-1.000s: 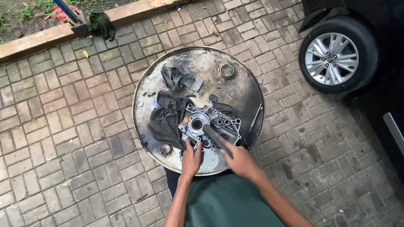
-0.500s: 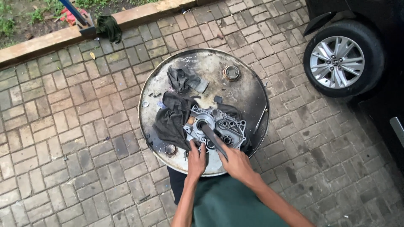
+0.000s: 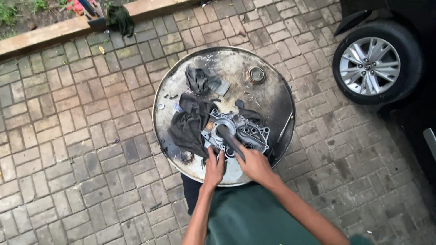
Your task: The person scrubs a disassembled engine casing with a brush, focusing on the internal surfaces and crevices. They hold the metal part steady with one hand while scrubbing with the other, occasionally repositioning the component on a metal barrel lid.
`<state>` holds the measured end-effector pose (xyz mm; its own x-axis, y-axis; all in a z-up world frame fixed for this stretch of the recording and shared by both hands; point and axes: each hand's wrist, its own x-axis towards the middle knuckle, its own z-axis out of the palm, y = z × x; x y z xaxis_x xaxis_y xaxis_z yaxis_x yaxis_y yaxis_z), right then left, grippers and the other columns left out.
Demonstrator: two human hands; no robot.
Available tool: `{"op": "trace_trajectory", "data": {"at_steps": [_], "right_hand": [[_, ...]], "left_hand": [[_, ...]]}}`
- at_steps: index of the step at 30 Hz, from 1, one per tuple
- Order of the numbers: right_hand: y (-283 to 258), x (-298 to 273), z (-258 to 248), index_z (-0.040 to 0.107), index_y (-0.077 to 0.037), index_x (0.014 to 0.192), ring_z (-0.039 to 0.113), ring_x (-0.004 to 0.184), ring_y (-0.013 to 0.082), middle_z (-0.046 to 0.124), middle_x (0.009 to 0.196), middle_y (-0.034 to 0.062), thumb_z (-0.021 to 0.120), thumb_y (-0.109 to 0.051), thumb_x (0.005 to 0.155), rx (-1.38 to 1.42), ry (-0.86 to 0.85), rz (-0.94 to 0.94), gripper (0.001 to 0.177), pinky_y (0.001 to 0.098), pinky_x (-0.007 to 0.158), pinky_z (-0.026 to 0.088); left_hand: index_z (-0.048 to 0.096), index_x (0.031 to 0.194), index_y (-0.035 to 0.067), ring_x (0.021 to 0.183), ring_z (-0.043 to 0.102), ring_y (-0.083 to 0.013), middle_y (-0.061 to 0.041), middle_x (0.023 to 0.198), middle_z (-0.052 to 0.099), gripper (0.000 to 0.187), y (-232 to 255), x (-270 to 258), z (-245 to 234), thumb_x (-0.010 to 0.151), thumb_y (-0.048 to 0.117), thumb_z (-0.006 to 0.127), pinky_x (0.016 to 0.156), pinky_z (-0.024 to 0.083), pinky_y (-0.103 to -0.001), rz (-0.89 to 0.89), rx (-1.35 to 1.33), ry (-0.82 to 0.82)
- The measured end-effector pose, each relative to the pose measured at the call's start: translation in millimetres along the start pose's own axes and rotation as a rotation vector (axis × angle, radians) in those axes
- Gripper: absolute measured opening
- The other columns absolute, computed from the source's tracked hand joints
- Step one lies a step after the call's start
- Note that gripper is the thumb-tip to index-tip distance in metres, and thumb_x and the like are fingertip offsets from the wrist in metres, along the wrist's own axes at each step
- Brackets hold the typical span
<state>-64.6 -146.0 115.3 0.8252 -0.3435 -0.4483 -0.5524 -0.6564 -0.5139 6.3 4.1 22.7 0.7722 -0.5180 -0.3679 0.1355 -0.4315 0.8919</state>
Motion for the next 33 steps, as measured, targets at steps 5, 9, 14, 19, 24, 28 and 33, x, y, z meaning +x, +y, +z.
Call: {"op": "trace_trajectory", "data": {"at_steps": [5, 9, 14, 19, 24, 28, 33], "right_hand": [[-19.3, 25.7, 11.8, 0.053, -0.023, 0.147, 0.073, 0.094, 0.0425, 0.076, 0.101, 0.019, 0.052, -0.03, 0.099, 0.027, -0.017, -0.149, 0.049, 0.0533, 0.076, 0.058], [-22.6, 11.2, 0.1, 0.054, -0.021, 0.145, 0.072, 0.096, 0.0424, 0.075, 0.103, 0.0203, 0.052, -0.03, 0.099, 0.011, -0.022, -0.178, 0.047, 0.0548, 0.077, 0.057], [16.9, -5.8, 4.7, 0.058, -0.023, 0.138, 0.072, 0.094, 0.0409, 0.076, 0.099, 0.0165, 0.052, -0.036, 0.099, -0.026, -0.026, -0.138, 0.042, 0.0507, 0.078, 0.059], [-0.7, 15.2, 9.2, 0.059, -0.027, 0.141, 0.073, 0.092, 0.0381, 0.076, 0.1, 0.0129, 0.054, -0.037, 0.098, -0.005, -0.018, -0.216, 0.044, 0.0496, 0.077, 0.059], [-10.5, 30.4, 5.0, 0.063, -0.024, 0.135, 0.073, 0.088, 0.0415, 0.075, 0.097, 0.0146, 0.055, -0.03, 0.098, -0.109, -0.07, -0.288, 0.039, 0.0509, 0.076, 0.059], [23.5, 20.0, -19.7, 0.048, -0.034, 0.149, 0.072, 0.087, 0.0417, 0.074, 0.091, 0.0163, 0.052, -0.032, 0.098, -0.206, -0.202, -0.362, 0.052, 0.0527, 0.074, 0.058], [16.6, 27.7, -36.6, 0.052, -0.032, 0.148, 0.073, 0.081, 0.039, 0.075, 0.089, 0.0155, 0.051, -0.027, 0.099, -0.25, -0.228, -0.405, 0.049, 0.0491, 0.072, 0.057]], "left_hand": [[0.045, 0.119, 0.005, 0.106, 0.066, -0.0513, -0.032, 0.11, 0.071, 0.042, -4.6, -4.4, 3.4, 0.102, 0.044, 0.041, 0.087, 0.047, -0.06, -0.039, -0.046, -0.01], [0.023, 0.15, -0.012, 0.13, 0.052, -0.0512, -0.04, 0.135, 0.055, 0.084, 23.2, -10.8, 6.3, 0.098, 0.05, 0.05, 0.11, 0.041, -0.058, -0.221, -0.055, 0.026], [0.036, 0.136, 0.007, 0.116, 0.06, -0.054, -0.035, 0.12, 0.064, 0.053, 4.4, -19.4, 8.9, 0.1, 0.043, 0.053, 0.098, 0.047, -0.061, -0.116, -0.098, 0.01], [0.034, 0.129, 0.008, 0.112, 0.062, -0.0551, -0.035, 0.116, 0.065, 0.043, -7.3, -13.6, 11.9, 0.103, 0.04, 0.049, 0.094, 0.049, -0.064, -0.022, -0.087, -0.005], [0.037, 0.126, 0.012, 0.103, 0.064, -0.0538, -0.031, 0.11, 0.066, 0.037, -32.7, -11.9, 22.8, 0.103, 0.038, 0.047, 0.087, 0.051, -0.062, -0.01, -0.133, 0.029], [0.037, 0.126, 0.009, 0.097, 0.066, -0.0535, -0.033, 0.108, 0.066, 0.04, -22.8, -13.4, 16.3, 0.103, 0.039, 0.049, 0.082, 0.051, -0.06, 0.001, -0.191, 0.014], [0.036, 0.126, 0.007, 0.09, 0.067, -0.0515, -0.032, 0.106, 0.067, 0.04, -24.5, -13.7, 17.0, 0.103, 0.036, 0.05, 0.078, 0.05, -0.058, 0.025, -0.162, 0.013]]}}
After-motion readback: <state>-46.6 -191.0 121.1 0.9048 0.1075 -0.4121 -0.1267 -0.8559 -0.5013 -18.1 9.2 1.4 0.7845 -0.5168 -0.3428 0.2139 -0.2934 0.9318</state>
